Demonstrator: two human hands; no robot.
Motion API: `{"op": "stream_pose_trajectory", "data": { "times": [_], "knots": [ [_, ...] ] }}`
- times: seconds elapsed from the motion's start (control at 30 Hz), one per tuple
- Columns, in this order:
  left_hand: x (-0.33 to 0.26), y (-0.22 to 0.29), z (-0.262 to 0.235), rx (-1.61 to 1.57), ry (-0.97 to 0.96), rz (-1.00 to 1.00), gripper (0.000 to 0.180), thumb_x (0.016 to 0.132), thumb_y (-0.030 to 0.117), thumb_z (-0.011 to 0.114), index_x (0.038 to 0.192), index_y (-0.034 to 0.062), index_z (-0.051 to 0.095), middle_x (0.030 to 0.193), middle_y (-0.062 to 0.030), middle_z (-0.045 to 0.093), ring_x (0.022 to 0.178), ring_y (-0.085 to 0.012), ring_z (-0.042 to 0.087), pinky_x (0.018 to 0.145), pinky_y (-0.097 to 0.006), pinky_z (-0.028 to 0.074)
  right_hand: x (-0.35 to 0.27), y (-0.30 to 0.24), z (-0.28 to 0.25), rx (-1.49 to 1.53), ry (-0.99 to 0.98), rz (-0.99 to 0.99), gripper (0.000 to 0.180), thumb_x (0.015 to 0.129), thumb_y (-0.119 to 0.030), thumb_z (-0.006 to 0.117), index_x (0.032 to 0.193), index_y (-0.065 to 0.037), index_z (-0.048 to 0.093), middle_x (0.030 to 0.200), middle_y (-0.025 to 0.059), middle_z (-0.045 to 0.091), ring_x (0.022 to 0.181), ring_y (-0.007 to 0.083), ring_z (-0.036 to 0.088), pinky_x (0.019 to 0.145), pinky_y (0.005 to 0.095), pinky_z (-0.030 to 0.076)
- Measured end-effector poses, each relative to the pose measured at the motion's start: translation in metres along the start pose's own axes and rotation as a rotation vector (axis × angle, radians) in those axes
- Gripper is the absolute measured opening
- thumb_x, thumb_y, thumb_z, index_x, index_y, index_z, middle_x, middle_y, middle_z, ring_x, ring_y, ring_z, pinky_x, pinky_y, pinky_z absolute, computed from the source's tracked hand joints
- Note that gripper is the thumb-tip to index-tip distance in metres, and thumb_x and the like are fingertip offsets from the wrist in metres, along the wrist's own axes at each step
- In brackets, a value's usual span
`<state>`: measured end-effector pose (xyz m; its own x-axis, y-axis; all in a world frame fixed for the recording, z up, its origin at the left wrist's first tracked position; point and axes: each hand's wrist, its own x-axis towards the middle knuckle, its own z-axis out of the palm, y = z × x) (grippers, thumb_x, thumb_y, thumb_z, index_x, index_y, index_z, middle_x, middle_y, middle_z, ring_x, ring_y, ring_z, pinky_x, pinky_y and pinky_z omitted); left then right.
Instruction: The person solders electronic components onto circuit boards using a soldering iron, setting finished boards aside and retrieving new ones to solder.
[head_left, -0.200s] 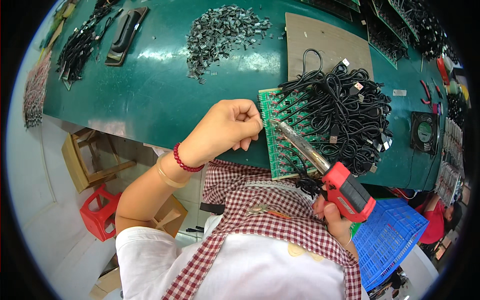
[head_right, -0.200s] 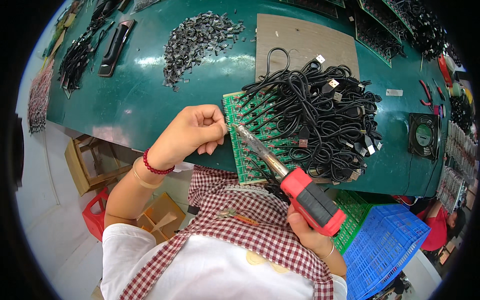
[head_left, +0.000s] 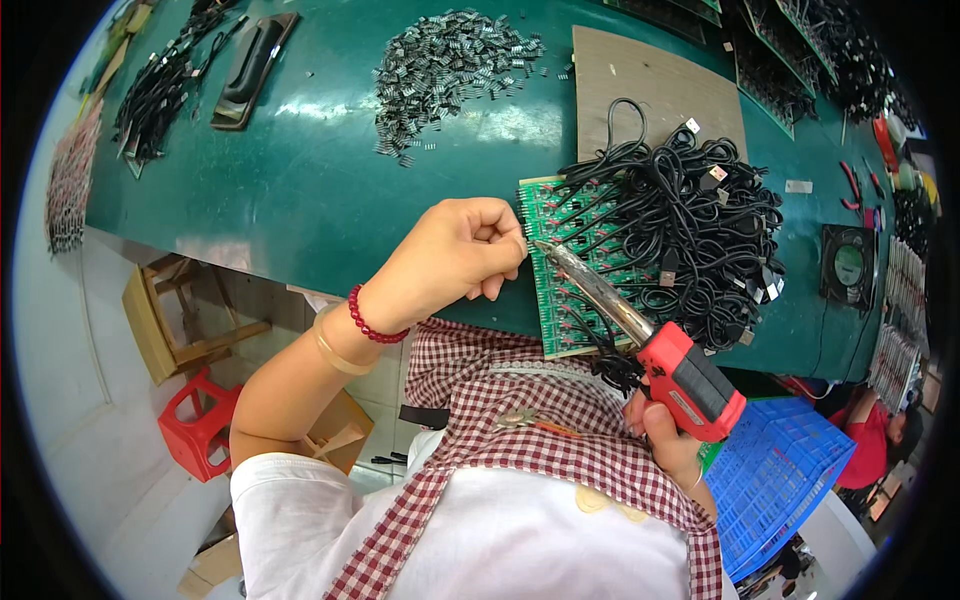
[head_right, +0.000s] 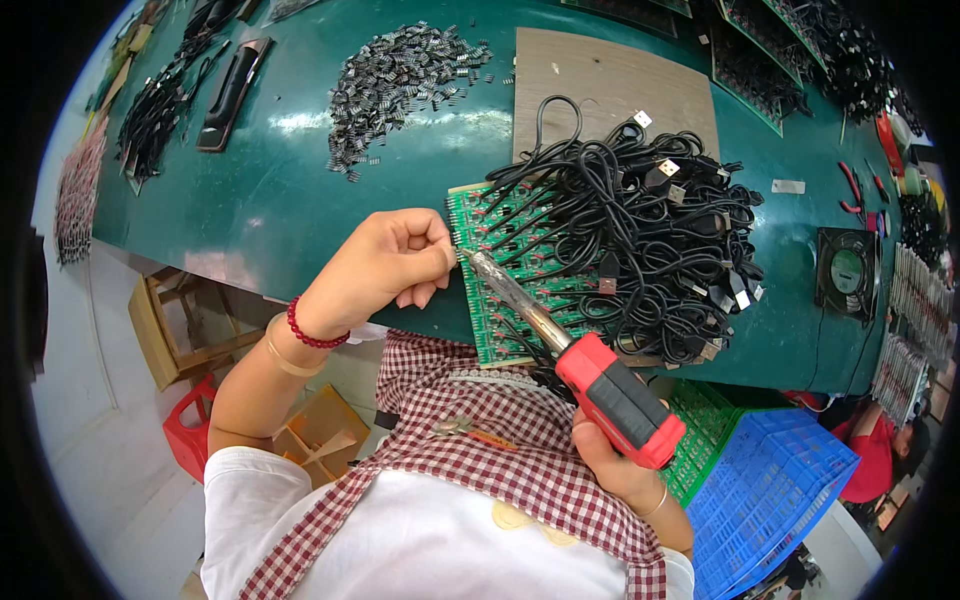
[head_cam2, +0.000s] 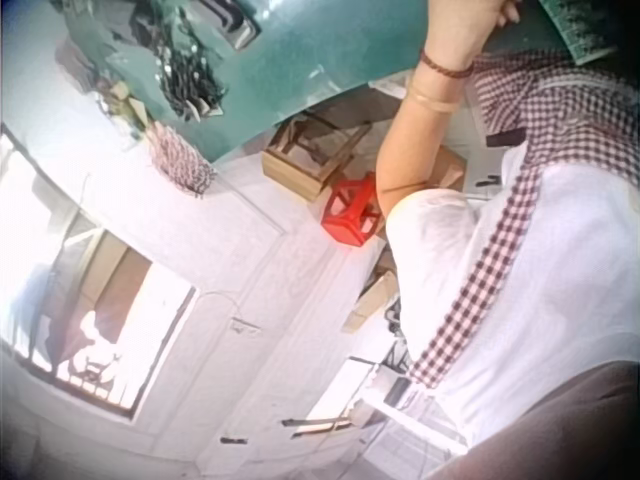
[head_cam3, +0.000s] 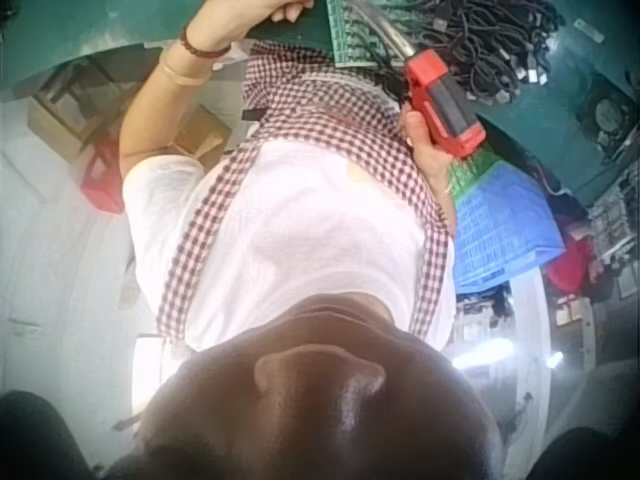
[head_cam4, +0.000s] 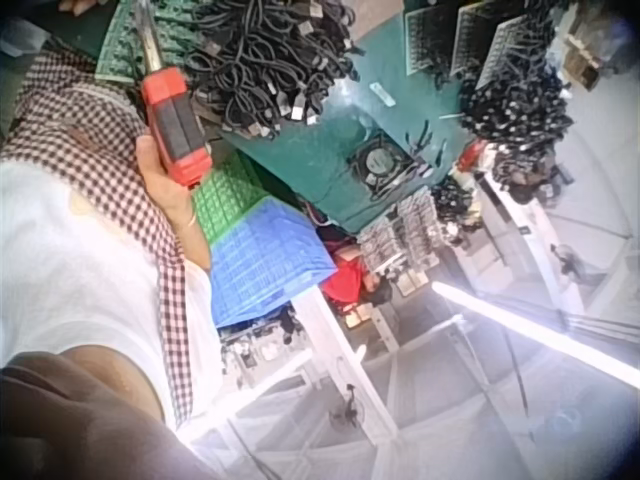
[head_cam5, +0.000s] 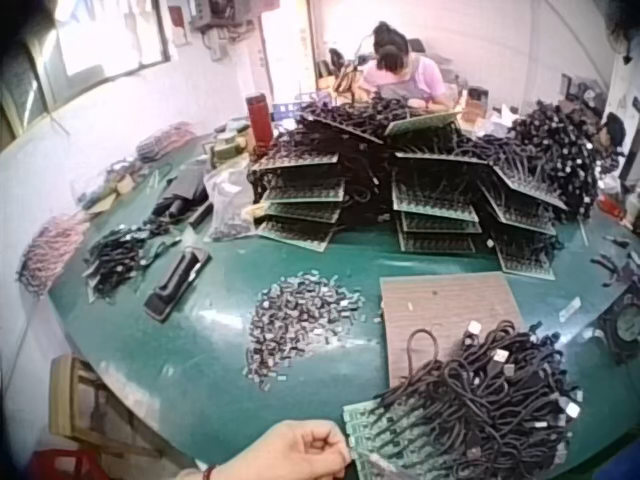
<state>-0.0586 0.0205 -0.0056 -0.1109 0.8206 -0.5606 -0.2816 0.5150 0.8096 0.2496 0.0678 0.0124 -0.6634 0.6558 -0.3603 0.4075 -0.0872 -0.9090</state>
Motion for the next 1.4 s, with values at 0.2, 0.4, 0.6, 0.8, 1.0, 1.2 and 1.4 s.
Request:
{"op": "stream_pose_trajectory", "data": {
  "times": [0.2, 0.4, 0.6, 0.8, 1.0, 1.2, 1.4],
  "knots": [
    [-0.001, -0.001, 0.000, 0.003, -0.001, 0.012, 0.007, 0.082, 0.007, 0.056, 0.077, 0.0022, 0.054, 0.065, -0.0004, 0.056, 0.050, -0.0037, 0.051, 0.043, -0.017, 0.037, -0.007, 0.006, -0.007, -0.075, -0.065, 0.063, 0.019, 0.081, -0.016, 0.061, 0.096, -0.005, 0.062, 0.076, 0.0035, 0.060, 0.069, 0.0194, 0.056, 0.067, 0.0339, 0.043],
    [-0.001, -0.002, 0.001, 0.003, 0.011, 0.009, 0.007, 0.081, 0.007, 0.056, 0.077, 0.0020, 0.054, 0.064, -0.0002, 0.056, 0.050, -0.0035, 0.051, 0.043, -0.017, 0.037, -0.009, 0.007, -0.009, -0.196, -0.089, 0.048, 0.019, 0.081, -0.018, 0.061, 0.096, -0.006, 0.062, 0.077, 0.0034, 0.060, 0.069, 0.0208, 0.056, 0.068, 0.0352, 0.043],
    [-0.001, -0.001, 0.001, 0.008, 0.011, 0.011, 0.007, 0.081, 0.006, 0.056, 0.077, 0.0017, 0.054, 0.065, -0.0005, 0.057, 0.050, -0.0038, 0.051, 0.042, -0.017, 0.037, -0.006, -0.003, 0.001, -0.019, -0.041, 0.029, 0.025, 0.085, -0.023, 0.058, 0.097, -0.001, 0.055, 0.071, 0.0058, 0.055, 0.062, 0.0153, 0.052, 0.057, 0.0288, 0.042],
    [0.000, -0.003, -0.002, 0.034, -0.008, 0.000, 0.009, 0.084, 0.011, 0.054, 0.080, 0.0032, 0.055, 0.067, -0.0013, 0.057, 0.051, -0.0030, 0.051, 0.044, -0.016, 0.038, -0.005, -0.001, 0.002, 0.147, -0.002, -0.020, 0.042, 0.088, -0.024, 0.056, 0.117, 0.002, 0.041, 0.067, 0.0086, 0.052, 0.055, 0.0138, 0.048, 0.051, 0.0269, 0.041],
    [-0.002, 0.013, -0.016, 0.450, 0.194, 0.202, 0.009, 0.082, 0.009, 0.058, 0.085, 0.0007, 0.056, 0.066, -0.0035, 0.057, 0.053, -0.0062, 0.053, 0.046, -0.022, 0.040, -0.006, -0.002, 0.003, 0.172, 0.010, -0.049, 0.045, 0.088, -0.026, 0.056, 0.119, 0.003, 0.040, 0.064, 0.0080, 0.050, 0.052, 0.0129, 0.046, 0.052, 0.0288, 0.042],
    [0.017, 0.015, -0.040, 1.295, 0.703, 0.482, 0.011, 0.078, 0.009, 0.061, 0.083, 0.0030, 0.053, 0.080, -0.0123, 0.057, 0.071, -0.0318, 0.057, 0.062, -0.039, 0.045, -0.011, -0.010, 0.003, 0.333, 0.046, -0.028, 0.018, 0.087, -0.016, 0.053, 0.091, 0.001, 0.055, 0.072, 0.0062, 0.055, 0.063, 0.0133, 0.051, 0.058, 0.0275, 0.043],
    [0.014, 0.006, -0.048, 1.371, 0.689, 0.494, 0.011, 0.081, 0.007, 0.057, 0.081, 0.0002, 0.048, 0.080, -0.0158, 0.054, 0.069, -0.0338, 0.057, 0.061, -0.042, 0.047, -0.008, -0.013, 0.005, 0.394, 0.040, -0.090, 0.041, 0.088, -0.022, 0.053, 0.119, 0.003, 0.042, 0.069, 0.0060, 0.052, 0.059, 0.0131, 0.048, 0.056, 0.0279, 0.043]
  ]
}}
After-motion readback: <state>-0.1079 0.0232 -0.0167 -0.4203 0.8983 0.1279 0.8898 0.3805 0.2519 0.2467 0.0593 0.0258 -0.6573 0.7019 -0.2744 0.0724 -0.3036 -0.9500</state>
